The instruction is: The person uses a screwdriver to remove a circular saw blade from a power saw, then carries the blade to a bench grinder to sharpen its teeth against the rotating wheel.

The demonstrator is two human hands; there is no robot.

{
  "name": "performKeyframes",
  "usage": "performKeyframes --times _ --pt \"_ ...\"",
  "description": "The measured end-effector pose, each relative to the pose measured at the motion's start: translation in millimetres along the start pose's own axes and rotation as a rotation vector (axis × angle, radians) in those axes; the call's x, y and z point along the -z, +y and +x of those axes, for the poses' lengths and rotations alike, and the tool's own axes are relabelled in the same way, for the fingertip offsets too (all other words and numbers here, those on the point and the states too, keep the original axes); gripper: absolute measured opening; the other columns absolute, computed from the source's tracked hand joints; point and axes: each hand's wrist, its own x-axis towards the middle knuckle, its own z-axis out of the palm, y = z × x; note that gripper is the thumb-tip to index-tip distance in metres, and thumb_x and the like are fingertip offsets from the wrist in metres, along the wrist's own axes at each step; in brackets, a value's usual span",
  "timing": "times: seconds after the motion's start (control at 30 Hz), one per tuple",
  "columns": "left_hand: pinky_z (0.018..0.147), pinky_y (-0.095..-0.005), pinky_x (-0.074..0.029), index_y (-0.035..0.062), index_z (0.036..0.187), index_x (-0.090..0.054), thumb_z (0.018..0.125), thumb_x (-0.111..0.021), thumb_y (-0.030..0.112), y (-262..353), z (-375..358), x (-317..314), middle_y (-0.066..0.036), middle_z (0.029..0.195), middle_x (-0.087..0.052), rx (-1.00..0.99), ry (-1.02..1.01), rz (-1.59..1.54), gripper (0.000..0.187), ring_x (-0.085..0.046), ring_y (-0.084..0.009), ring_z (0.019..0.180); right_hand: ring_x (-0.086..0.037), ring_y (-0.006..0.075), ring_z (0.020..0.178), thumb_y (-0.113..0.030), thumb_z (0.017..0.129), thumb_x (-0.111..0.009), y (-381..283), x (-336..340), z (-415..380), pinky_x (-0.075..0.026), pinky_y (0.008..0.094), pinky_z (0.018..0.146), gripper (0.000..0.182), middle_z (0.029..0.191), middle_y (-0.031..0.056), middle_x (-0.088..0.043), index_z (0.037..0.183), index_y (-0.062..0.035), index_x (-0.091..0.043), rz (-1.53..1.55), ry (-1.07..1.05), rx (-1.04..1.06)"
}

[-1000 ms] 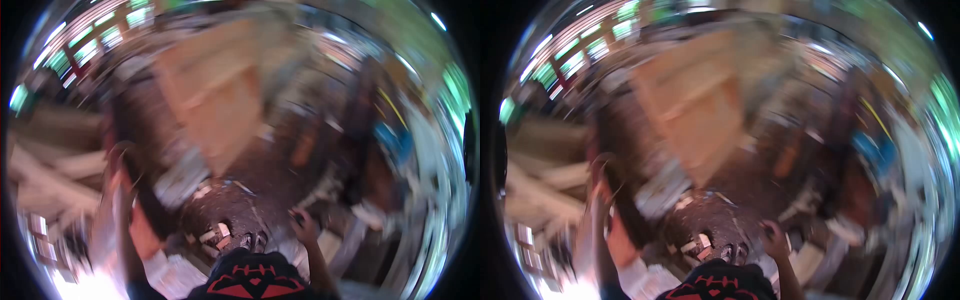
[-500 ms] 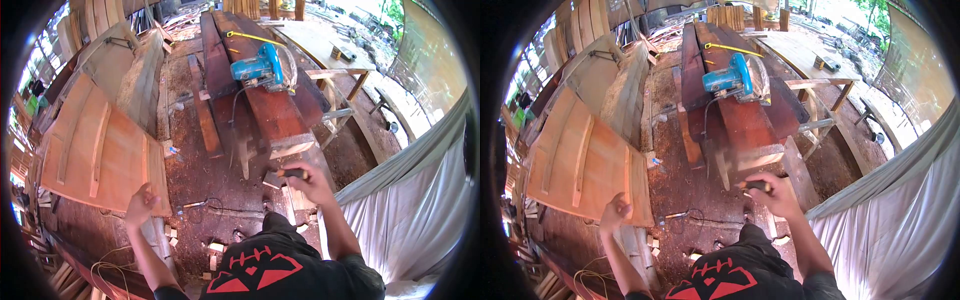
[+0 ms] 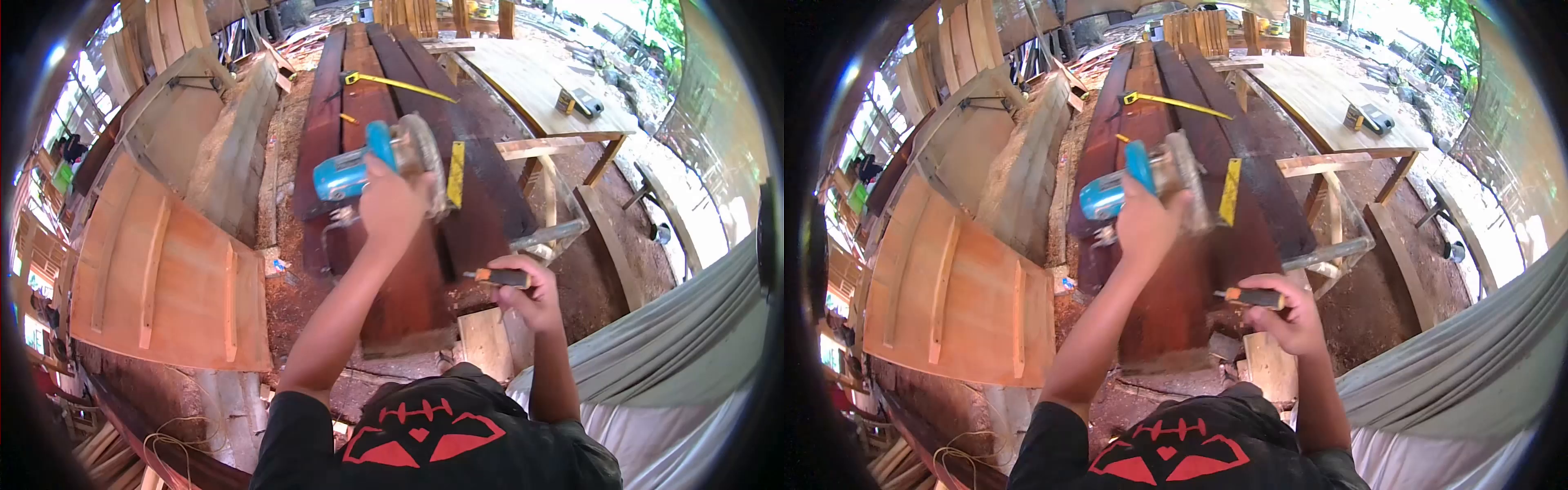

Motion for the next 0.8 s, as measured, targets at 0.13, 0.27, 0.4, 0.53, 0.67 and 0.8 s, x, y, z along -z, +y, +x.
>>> performKeyframes --times 0.13,0.27,0.4,0.53,0.67,0.8 --pt "0.079 -0.0472 -0.053 -0.0136 0.136 -0.033 0.082 -0.072 0.024 -9.9 15.2 4.4 -0.033 0.097 -0.066 0.094 -0.126 -0.138 0.077 -0.067 -0.0458 0.092 -0.060 0.0067 0.075 -0.002 0.091 -0.066 18.0 41.0 40.4 -0.050 0.0223 0.065 0.032 0.094 0.0044 -0.067 0.122 0.0001 -0.060 0.070 -0.168 -0.037" --pt "0.076 -0.0412 -0.053 -0.0076 0.135 -0.037 0.083 -0.066 0.010 -41.8 22.0 10.2 -0.021 0.089 -0.067 -0.091 -0.201 -0.331 0.062 -0.068 -0.0345 0.080 -0.058 0.0057 0.069 -0.006 0.093 -0.065 39.0 53.4 68.5 -0.047 0.0210 0.058 0.029 0.083 0.0024 -0.065 0.121 -0.0037 -0.061 0.108 -0.081 -0.143" --pt "0.072 -0.0370 -0.052 -0.0047 0.132 -0.042 0.084 -0.066 0.009 -45.9 23.6 6.2 -0.014 0.087 -0.065 -0.019 -0.281 -0.435 0.056 -0.064 -0.0226 0.074 -0.054 0.0064 0.059 -0.010 0.095 -0.065 43.9 51.8 83.7 -0.042 0.0214 0.050 0.025 0.076 0.0030 -0.063 0.119 -0.0058 -0.061 0.264 0.093 -0.295" --pt "0.071 -0.0351 -0.052 -0.0046 0.131 -0.044 0.084 -0.067 0.010 -22.2 9.7 21.2 -0.014 0.089 -0.066 0.102 -0.323 -0.442 0.054 -0.065 -0.0209 0.075 -0.053 0.0095 0.051 -0.016 0.098 -0.061 50.8 52.2 94.2 -0.039 0.0228 0.044 0.023 0.072 0.0051 -0.062 0.118 -0.0042 -0.058 0.369 0.223 -0.372" --pt "0.094 -0.0399 -0.047 -0.0058 0.130 -0.046 0.086 -0.067 0.005 -12.5 -37.0 28.7 -0.023 0.108 -0.062 0.109 -0.087 -0.197 0.051 -0.061 -0.0262 0.102 -0.053 0.0120 0.046 -0.019 0.099 -0.058 59.5 55.8 98.3 -0.039 0.0248 0.040 0.025 0.071 0.0074 -0.062 0.118 -0.0034 -0.055 0.401 0.204 -0.414" --pt "0.102 -0.0436 -0.041 -0.0065 0.133 -0.046 0.084 -0.067 0.003 -6.0 -53.6 31.4 -0.028 0.117 -0.058 -0.056 0.112 -0.180 0.054 -0.057 -0.0335 0.114 -0.056 0.0150 0.046 -0.019 0.101 -0.056 79.5 52.3 106.0 -0.041 0.0259 0.039 0.025 0.071 0.0104 -0.063 0.117 -0.0007 -0.053 0.496 0.183 -0.457"
